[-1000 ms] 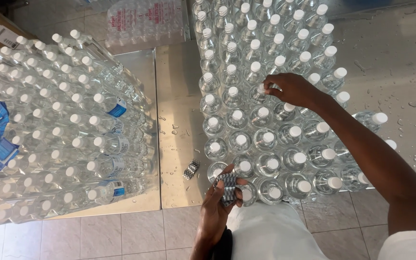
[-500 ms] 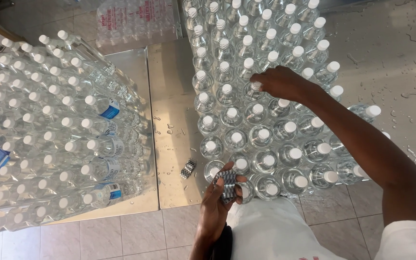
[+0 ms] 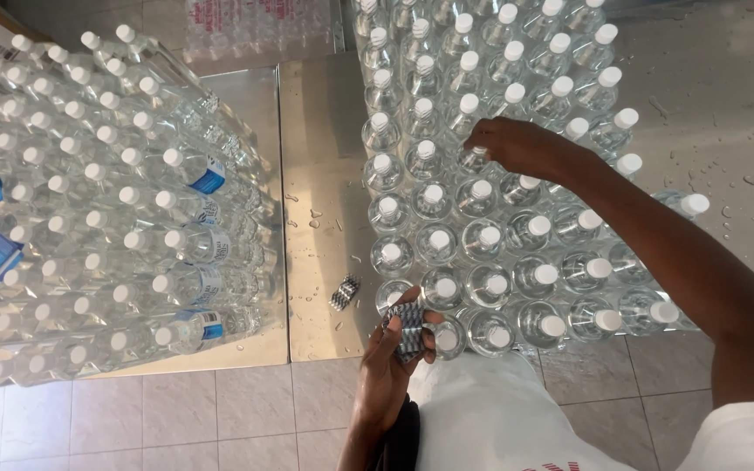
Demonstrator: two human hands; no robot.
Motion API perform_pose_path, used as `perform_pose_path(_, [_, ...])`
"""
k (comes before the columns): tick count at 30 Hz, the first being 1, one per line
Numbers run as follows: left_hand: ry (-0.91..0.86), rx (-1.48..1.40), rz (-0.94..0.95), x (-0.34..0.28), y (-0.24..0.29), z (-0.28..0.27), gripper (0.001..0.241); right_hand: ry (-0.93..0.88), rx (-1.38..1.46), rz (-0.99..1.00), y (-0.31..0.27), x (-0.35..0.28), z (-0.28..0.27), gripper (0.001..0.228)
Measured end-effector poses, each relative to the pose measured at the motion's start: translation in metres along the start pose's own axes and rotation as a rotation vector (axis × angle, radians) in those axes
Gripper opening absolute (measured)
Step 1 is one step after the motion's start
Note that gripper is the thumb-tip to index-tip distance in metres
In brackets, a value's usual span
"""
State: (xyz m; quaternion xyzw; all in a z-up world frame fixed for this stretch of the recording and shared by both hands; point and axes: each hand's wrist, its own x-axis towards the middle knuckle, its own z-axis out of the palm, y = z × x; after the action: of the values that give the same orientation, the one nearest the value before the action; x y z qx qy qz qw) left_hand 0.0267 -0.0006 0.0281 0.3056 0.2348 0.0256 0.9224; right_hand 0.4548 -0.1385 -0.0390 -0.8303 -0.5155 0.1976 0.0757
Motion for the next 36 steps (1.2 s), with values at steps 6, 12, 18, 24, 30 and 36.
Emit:
perform_pose_path(6, [0.002, -0.004, -0.017, -0.001, 0.000, 0.003, 0.062, -0.071, -0.049, 0.089, -0.019, 0.006, -0.014, 0.055])
perform_pose_path(12, [-0.028, -0.023, 0.001, 0.005, 0.004, 0.007, 0.067, 0.176, 0.195, -0.126, -0.106, -0.060, -0.050, 0.056])
perform_pose_path(18, [-0.039, 0.042, -0.023, 0.019, -0.007, 0.014, 0.048, -0.095, 0.567, -0.227, -0.213, -0.104, -0.017, 0.056])
perform_pose_path(24, [-0.073, 0.124, -0.041, 0.024, -0.013, 0.008, 0.041, 0.088, 0.672, -0.192, -0.210, -0.113, 0.009, 0.039])
perform_pose_path(30, [-0.069, 0.125, -0.071, 0.022, -0.008, 0.016, 0.067, 0.012, 0.767, -0.061, -0.206, -0.113, -0.019, 0.038])
perform_pose_path(36, [-0.054, 0.020, 0.040, 0.017, -0.007, -0.001, 0.066, 0.155, 0.764, 0.097, -0.133, -0.054, -0.046, 0.038])
